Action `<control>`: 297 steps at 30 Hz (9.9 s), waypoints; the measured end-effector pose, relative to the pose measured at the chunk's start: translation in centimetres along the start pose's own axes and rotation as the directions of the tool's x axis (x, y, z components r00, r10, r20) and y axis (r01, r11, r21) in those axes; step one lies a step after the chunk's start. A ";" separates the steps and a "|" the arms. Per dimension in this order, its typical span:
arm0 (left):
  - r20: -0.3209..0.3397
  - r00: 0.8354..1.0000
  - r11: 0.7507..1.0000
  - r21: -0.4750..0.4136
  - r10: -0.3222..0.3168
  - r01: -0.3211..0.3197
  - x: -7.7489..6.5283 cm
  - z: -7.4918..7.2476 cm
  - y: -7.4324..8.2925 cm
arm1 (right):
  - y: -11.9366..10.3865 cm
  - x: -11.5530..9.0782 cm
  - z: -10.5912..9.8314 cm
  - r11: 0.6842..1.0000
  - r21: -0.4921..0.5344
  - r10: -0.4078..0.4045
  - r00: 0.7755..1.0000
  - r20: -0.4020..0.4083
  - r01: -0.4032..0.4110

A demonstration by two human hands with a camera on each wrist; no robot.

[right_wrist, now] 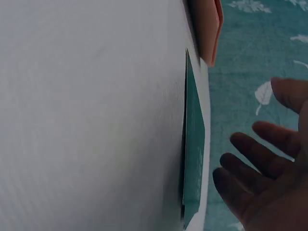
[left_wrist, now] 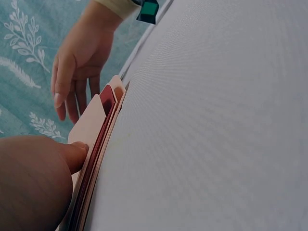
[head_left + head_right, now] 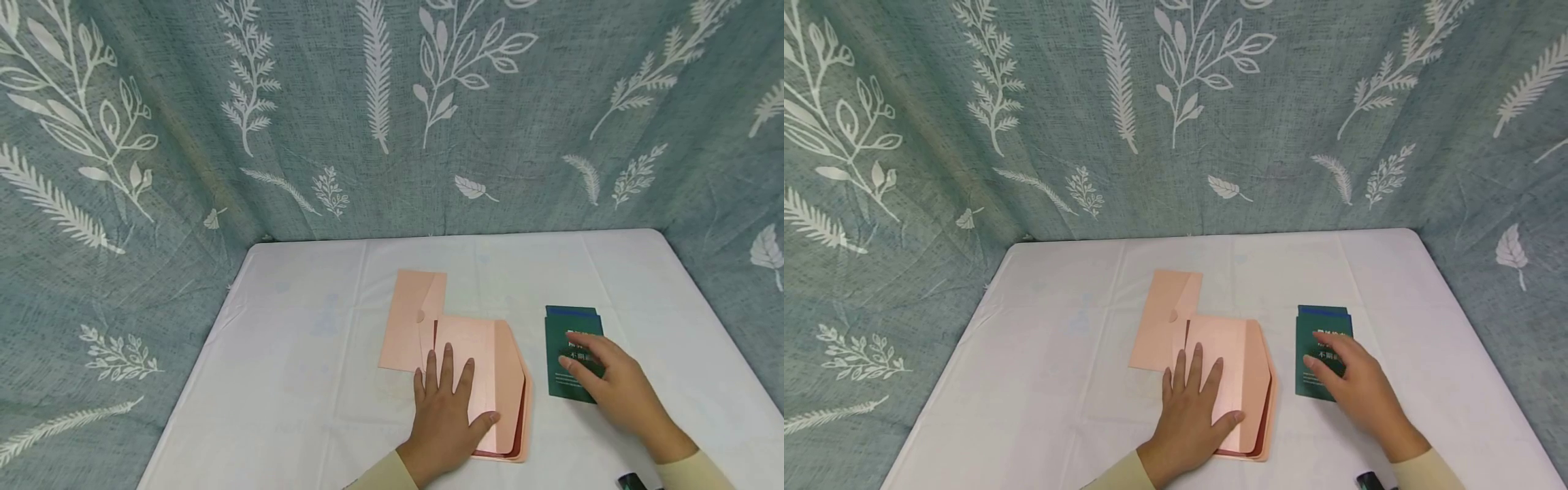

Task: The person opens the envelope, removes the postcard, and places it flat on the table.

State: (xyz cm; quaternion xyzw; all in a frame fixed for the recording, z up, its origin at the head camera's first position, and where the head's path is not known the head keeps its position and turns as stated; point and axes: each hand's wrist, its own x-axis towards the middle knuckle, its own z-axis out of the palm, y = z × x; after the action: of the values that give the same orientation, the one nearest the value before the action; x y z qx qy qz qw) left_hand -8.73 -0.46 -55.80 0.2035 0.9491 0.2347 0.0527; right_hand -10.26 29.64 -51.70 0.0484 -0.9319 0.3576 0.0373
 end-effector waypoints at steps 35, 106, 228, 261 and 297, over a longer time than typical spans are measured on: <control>0.009 1.000 0.999 0.039 0.019 -0.020 0.0 -0.2 -0.1 | -2.5 -1.9 4.9 0.931 -0.135 -0.280 0.900 0.335 0.340; -0.104 0.973 0.785 -0.610 -0.208 0.103 1.6 -5.0 -4.7 | -1.3 -2.2 5.7 0.940 -0.089 -0.281 0.897 0.342 0.328; 0.256 0.906 0.116 -0.944 -0.339 0.310 5.8 -6.9 -10.2 | -0.8 -1.9 5.8 0.956 -0.058 -0.252 0.902 0.350 0.289; 0.168 0.843 0.118 -0.958 -0.511 0.263 5.5 -8.1 -11.7 | -1.1 -1.9 5.4 0.955 -0.042 -0.260 0.898 0.354 0.293; 0.048 0.804 0.086 -0.989 -0.593 0.122 5.0 -10.0 -12.5 | -1.5 -2.1 5.2 0.957 -0.038 -0.257 0.904 0.343 0.287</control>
State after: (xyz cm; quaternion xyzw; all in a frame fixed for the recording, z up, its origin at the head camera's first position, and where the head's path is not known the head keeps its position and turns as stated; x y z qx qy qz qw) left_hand -19.77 -12.78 -52.81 -0.1703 0.5899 0.7880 0.0462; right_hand -8.22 25.14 -54.75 0.2363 -0.9235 0.2942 -0.0696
